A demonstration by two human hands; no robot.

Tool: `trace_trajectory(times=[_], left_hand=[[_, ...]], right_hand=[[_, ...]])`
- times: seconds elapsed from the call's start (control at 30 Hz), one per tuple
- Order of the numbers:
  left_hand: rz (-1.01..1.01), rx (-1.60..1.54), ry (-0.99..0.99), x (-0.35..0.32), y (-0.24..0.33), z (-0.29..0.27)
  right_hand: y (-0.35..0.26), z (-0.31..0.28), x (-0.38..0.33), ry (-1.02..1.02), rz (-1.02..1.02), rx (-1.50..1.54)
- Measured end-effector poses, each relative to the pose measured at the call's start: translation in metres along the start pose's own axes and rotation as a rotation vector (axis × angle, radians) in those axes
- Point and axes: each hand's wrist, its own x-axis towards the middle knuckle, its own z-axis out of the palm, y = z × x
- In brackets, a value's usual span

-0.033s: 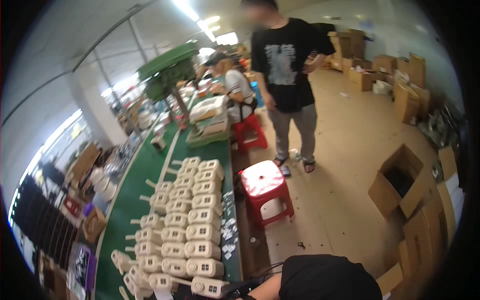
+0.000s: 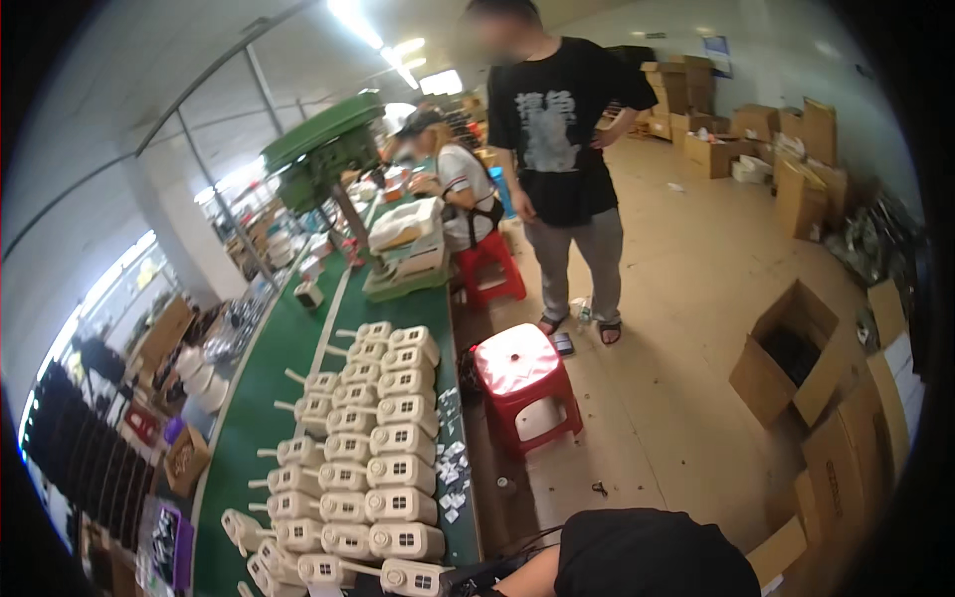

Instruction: Inspecting and arranging plastic components for radios in a manufacturing setting.

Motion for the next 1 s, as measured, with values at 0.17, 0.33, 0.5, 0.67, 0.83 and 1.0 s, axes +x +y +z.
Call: trace_trajectory(times=[0.17,0.33,0.5,0.67,0.83,1.0], left_hand=[[-0.030,-0.089,-0.042,-0.005,0.011,0.013],[-0.066,-0.153,-0.146,-0.009,0.019,0.018],[-0.098,-0.243,-0.281,-0.010,0.024,0.033],[-0.160,-0.298,-0.370,-0.012,0.014,0.033],[-0.175,-0.467,-0.474,-0.002,-0.009,0.020],[-0.302,-0.632,-0.229,-0.010,-0.011,0.010]], right_hand=[[0.006,-0.004,0.001,0.125,-0.149,-0.136],[0.001,-0.002,-0.008,0.209,0.035,-0.050],[0.007,-0.013,-0.002,0.260,-0.561,-0.817],[0.012,-0.007,-0.011,0.203,-0.720,-1.051],[-0.003,-0.010,-0.011,-0.023,-0.738,-0.471],[-0.011,-0.040,-0.012,0.037,-0.176,-0.288]])
